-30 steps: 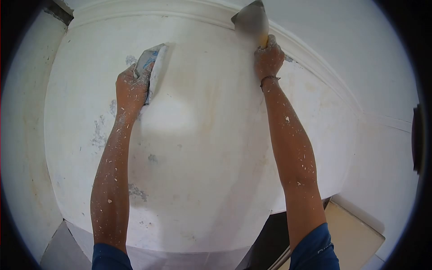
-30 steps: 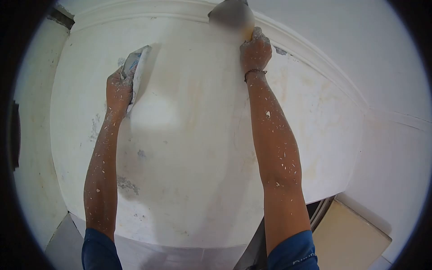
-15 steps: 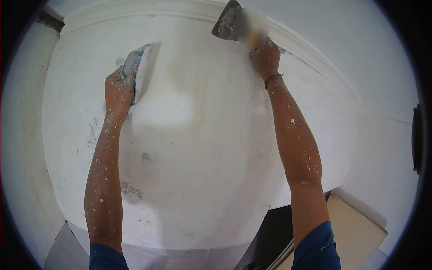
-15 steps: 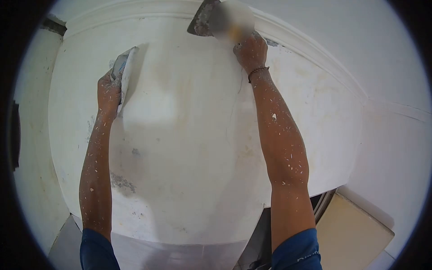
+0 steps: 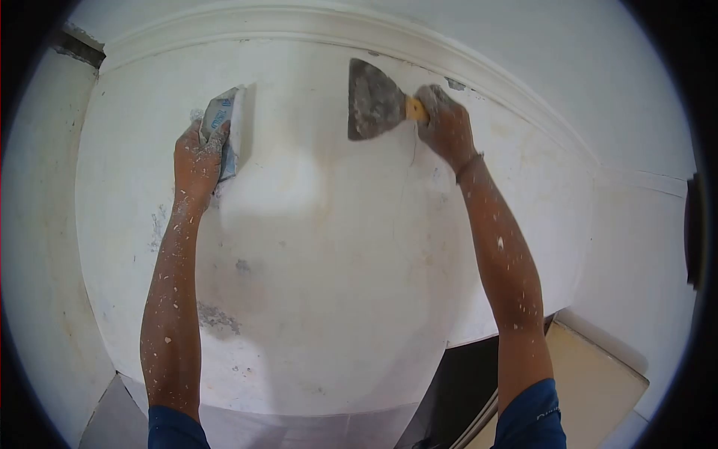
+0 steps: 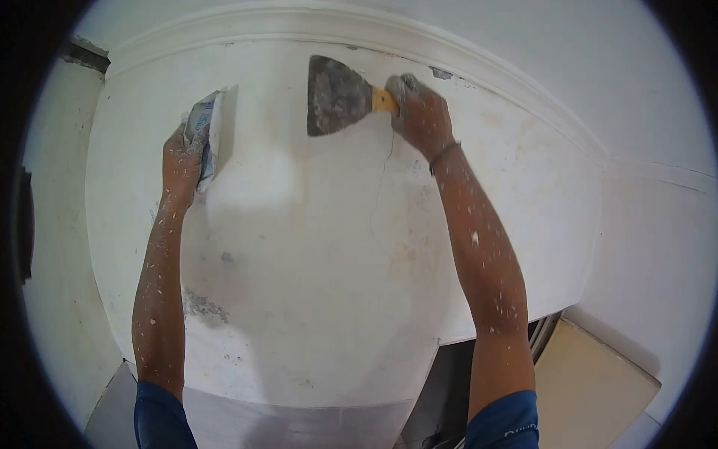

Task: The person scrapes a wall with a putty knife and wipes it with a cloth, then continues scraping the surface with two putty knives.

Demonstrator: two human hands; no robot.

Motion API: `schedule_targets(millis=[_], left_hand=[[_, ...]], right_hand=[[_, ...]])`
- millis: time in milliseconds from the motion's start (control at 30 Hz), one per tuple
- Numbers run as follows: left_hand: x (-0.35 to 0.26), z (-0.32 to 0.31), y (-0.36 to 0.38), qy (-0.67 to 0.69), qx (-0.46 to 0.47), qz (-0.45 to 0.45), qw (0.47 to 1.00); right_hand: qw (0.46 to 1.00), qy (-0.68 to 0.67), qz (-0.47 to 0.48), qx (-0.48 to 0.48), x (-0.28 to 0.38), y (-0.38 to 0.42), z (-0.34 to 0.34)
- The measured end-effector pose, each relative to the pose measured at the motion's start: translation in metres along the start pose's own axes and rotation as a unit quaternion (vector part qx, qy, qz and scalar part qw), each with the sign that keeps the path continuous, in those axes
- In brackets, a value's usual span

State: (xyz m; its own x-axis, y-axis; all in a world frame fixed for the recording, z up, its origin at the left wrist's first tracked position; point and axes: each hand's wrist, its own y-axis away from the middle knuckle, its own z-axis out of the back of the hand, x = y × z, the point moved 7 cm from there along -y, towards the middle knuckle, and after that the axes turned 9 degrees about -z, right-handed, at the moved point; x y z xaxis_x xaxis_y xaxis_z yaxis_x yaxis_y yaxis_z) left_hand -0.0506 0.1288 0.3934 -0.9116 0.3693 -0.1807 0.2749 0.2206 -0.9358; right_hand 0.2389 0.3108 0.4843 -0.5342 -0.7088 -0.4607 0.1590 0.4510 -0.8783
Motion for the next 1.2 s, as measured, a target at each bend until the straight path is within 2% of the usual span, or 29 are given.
schedule_targets(millis=[33, 100, 133, 200, 233, 267, 333, 400, 467, 533, 567, 600, 633, 667, 733, 800, 833, 867, 900, 933, 967, 1000, 1033, 1100, 1133, 1200], left_hand=[[-0.007, 0.0, -0.003, 0.001, 0.0, 0.001, 1.0], [-0.047, 0.007, -0.007, -0.213, -0.042, -0.077, 0.973], [-0.061, 0.002, -0.009, -0.179, -0.086, -0.104, 0.975], [-0.068, -0.026, -0.018, -0.273, -0.122, -0.252, 0.92], [-0.073, -0.046, -0.023, -0.31, -0.117, -0.231, 0.915], [-0.074, -0.07, -0.026, -0.37, -0.111, -0.259, 0.885], [-0.084, -0.106, -0.029, -0.386, -0.039, -0.199, 0.9], [-0.094, -0.128, -0.029, -0.367, -0.051, -0.203, 0.906], [-0.1, -0.157, -0.033, -0.346, -0.061, -0.21, 0.913], [-0.116, -0.182, -0.031, -0.333, -0.125, -0.277, 0.892], [-0.134, -0.184, -0.03, -0.334, -0.124, -0.278, 0.892], [-0.128, -0.193, -0.04, -0.273, 0.005, -0.138, 0.952], [-0.12, -0.211, -0.036, -0.201, 0.138, 0.004, 0.97], [-0.125, -0.229, -0.03, -0.206, 0.141, 0.0, 0.968], [-0.145, -0.267, -0.02, -0.289, 0.102, -0.159, 0.939], [-0.157, -0.276, -0.014, -0.329, 0.086, -0.234, 0.911], [-0.164, -0.279, -0.01, -0.342, 0.152, -0.256, 0.891], [-0.167, -0.279, -0.002, -0.352, 0.219, -0.275, 0.867], [-0.17, -0.269, 0.003, -0.356, 0.224, -0.274, 0.865], [-0.172, -0.27, 0.02, -0.335, 0.331, -0.294, 0.832], [-0.171, -0.272, 0.034, -0.305, 0.432, -0.31, 0.79], [-0.161, -0.273, 0.039, -0.241, 0.183, -0.521, 0.798], [-0.155, -0.264, 0.035, -0.238, 0.178, -0.522, 0.799], [-0.142, -0.229, 0.039, -0.277, 0.128, -0.565, 0.766], [-0.133, -0.209, 0.034, -0.302, 0.098, -0.535, 0.783], [-0.112, -0.168, 0.015, -0.322, 0.067, -0.468, 0.82]], right_hand=[[1.0, 0.001, 0.001, 0.001, 0.0, 0.012, 0.004], [0.998, -0.035, -0.043, -0.042, -0.009, 0.035, 0.017], [0.998, -0.039, -0.041, -0.041, -0.01, 0.045, 0.023], [0.987, -0.069, -0.138, -0.05, -0.029, 0.063, 0.036], [0.987, -0.073, -0.137, -0.049, -0.032, 0.073, 0.041], [0.981, -0.06, -0.171, -0.067, -0.041, 0.082, 0.046], [0.974, -0.05, -0.206, -0.085, -0.053, 0.098, 0.056], [0.96, -0.043, -0.258, -0.098, -0.066, 0.113, 0.067], [0.956, -0.039, -0.273, -0.101, -0.073, 0.124, 0.075], [0.956, -0.034, -0.276, -0.095, -0.082, 0.132, 0.079], [0.956, -0.035, -0.277, -0.095, -0.086, 0.136, 0.083], [0.956, -0.029, -0.276, -0.096, -0.09, 0.138, 0.088], [0.955, -0.022, -0.279, -0.099, -0.094, 0.142, 0.093], [0.955, -0.013, -0.279, -0.103, -0.099, 0.145, 0.097], [0.951, -0.012, -0.291, -0.105, -0.11, 0.15, 0.1], [0.941, -0.014, -0.318, -0.114, -0.119, 0.152, 0.1], [0.941, -0.017, -0.32, -0.11, -0.118, 0.15, 0.098], [0.927, -0.007, -0.363, -0.099, -0.12, 0.15, 0.095], [0.91, 0.003, -0.405, -0.089, -0.122, 0.149, 0.091], [0.891, -0.018, -0.444, -0.087, -0.123, 0.149, 0.083], [0.891, -0.018, -0.445, -0.088, -0.115, 0.143, 0.077], [0.882, -0.028, -0.468, -0.052, -0.107, 0.136, 0.066], [0.871, -0.037, -0.489, -0.015, -0.103, 0.128, 0.055], [0.89, -0.053, -0.452, -0.028, -0.099, 0.119, 0.031], [0.89, -0.051, -0.452, -0.028, -0.092, 0.112, 0.03], [0.963, 0.003, -0.269, 0.013, -0.051, 0.081, 0.028]])
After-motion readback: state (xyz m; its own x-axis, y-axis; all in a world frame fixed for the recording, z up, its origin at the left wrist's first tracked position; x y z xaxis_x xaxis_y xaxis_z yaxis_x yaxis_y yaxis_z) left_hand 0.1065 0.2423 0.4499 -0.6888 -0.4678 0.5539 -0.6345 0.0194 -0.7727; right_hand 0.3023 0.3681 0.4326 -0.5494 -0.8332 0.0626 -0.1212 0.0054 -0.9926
